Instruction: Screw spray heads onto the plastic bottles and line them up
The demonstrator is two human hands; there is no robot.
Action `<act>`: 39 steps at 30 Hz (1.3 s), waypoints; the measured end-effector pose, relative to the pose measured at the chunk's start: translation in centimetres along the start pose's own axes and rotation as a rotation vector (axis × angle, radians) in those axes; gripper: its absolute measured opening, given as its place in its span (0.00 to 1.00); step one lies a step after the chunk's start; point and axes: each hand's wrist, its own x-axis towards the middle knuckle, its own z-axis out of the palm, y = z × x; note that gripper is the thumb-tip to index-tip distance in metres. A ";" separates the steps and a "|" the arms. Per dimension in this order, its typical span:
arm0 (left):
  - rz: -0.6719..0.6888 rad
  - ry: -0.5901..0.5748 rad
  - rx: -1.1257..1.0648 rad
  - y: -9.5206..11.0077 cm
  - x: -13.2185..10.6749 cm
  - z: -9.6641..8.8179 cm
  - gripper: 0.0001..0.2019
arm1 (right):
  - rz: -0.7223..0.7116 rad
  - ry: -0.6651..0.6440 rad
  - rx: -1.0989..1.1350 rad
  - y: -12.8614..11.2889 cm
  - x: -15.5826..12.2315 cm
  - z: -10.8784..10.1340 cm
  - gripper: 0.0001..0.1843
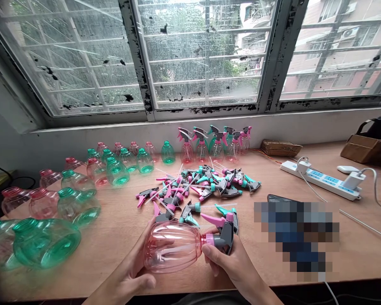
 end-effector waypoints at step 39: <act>0.027 0.048 0.114 0.3 -0.3 0.6 0.46 | -0.004 0.043 0.043 -0.2 0.0 0.3 0.21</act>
